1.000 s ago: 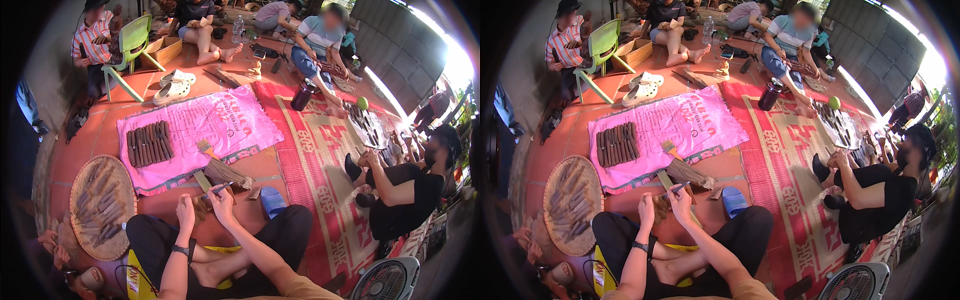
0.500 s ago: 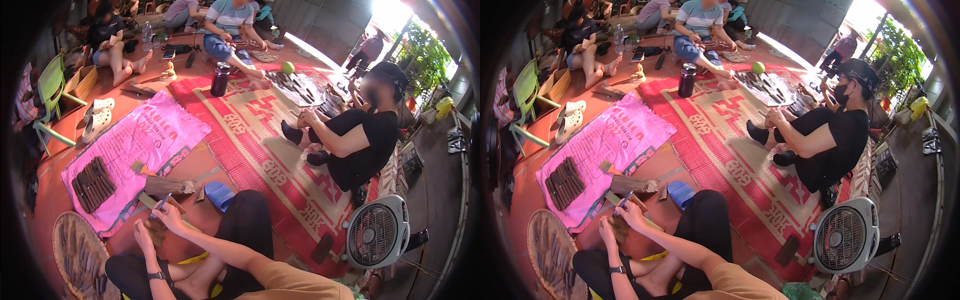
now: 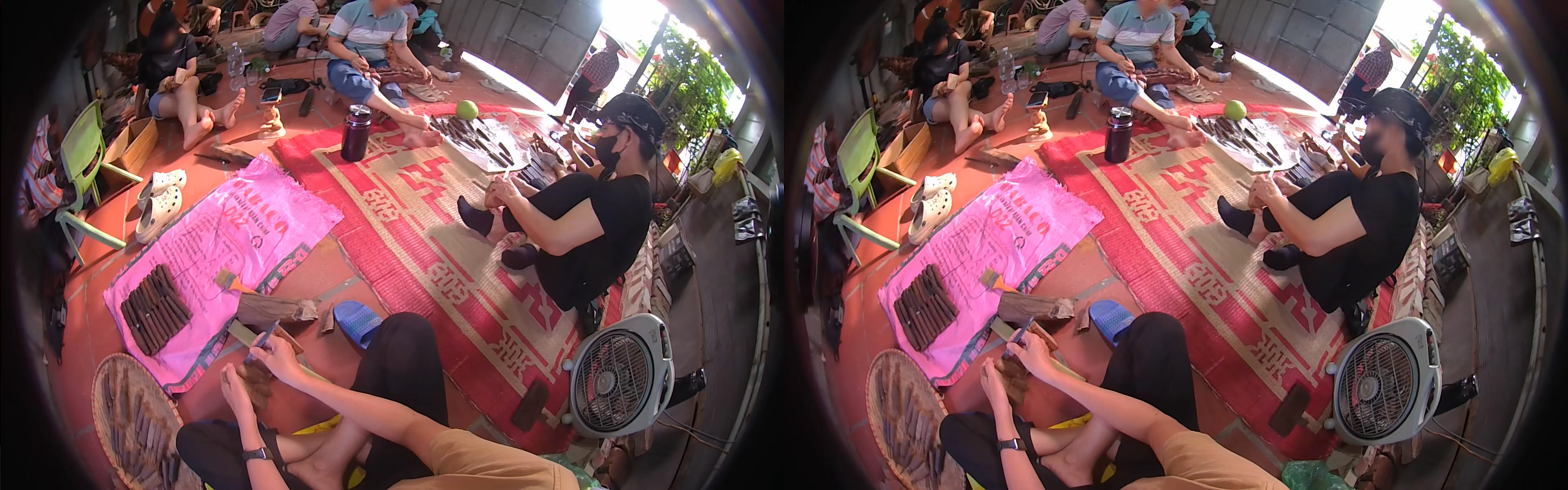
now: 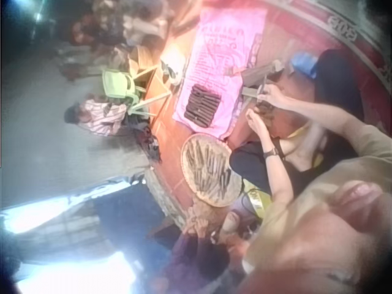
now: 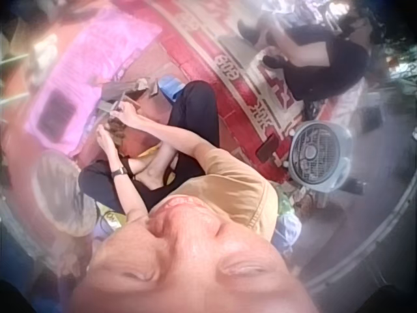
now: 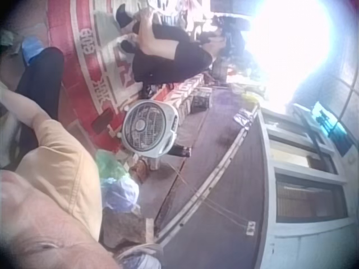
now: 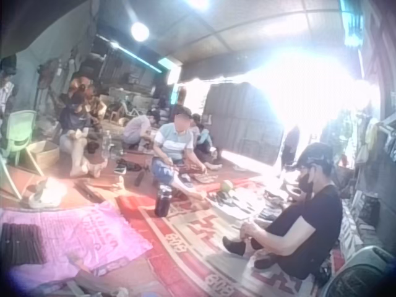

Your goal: The person sits on the floor and uses a small knife to carve and shape a piece of wood held in their left hand. They repeatedly scrape the surface of the wood to remove shavings, refining its shape. Finished wooden pieces are visible on a woven tray nearby.

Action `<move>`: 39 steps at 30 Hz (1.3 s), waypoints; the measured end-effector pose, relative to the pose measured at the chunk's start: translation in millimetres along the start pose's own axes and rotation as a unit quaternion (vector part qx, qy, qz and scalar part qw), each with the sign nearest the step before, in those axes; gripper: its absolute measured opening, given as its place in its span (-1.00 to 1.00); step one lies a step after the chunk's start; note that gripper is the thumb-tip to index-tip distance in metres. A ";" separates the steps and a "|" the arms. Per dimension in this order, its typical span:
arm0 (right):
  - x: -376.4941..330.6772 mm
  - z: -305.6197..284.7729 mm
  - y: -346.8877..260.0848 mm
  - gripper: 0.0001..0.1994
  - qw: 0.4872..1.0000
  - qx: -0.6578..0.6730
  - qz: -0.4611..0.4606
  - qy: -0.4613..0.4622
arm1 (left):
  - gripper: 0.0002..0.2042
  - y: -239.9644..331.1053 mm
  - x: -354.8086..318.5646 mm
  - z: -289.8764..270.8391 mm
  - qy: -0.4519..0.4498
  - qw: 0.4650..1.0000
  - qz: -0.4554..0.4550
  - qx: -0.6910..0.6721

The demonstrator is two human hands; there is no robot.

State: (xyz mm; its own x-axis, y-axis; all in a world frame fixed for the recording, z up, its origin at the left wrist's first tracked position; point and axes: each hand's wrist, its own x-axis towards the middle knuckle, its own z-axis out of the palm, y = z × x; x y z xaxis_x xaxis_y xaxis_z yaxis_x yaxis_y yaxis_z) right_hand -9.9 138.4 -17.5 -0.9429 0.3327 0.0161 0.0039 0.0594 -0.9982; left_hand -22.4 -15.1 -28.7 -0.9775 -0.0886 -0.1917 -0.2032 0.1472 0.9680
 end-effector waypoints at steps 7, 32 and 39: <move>0.3 -0.5 2.8 -0.91 0.998 0.049 0.014 0.026 | -0.64 16.6 -11.0 6.2 -0.001 0.999 -0.009 -0.034; -2.9 1.6 -1.3 -0.89 0.999 0.028 0.023 0.001 | -0.59 5.5 -4.3 -1.4 -0.001 1.000 -0.020 0.009; -5.8 -1.5 -4.1 -0.88 0.999 0.029 0.005 0.016 | -0.60 4.2 -5.2 -0.3 -0.001 1.000 -0.002 0.020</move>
State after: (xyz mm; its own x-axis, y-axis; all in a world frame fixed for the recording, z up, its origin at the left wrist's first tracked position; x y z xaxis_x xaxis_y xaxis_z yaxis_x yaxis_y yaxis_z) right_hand -3.9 137.6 -13.4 -0.9317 0.3631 0.0066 -0.0065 0.0015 -1.0000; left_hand -18.2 -14.3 -23.6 -0.9767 -0.0877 -0.1961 -0.2094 0.1860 0.9600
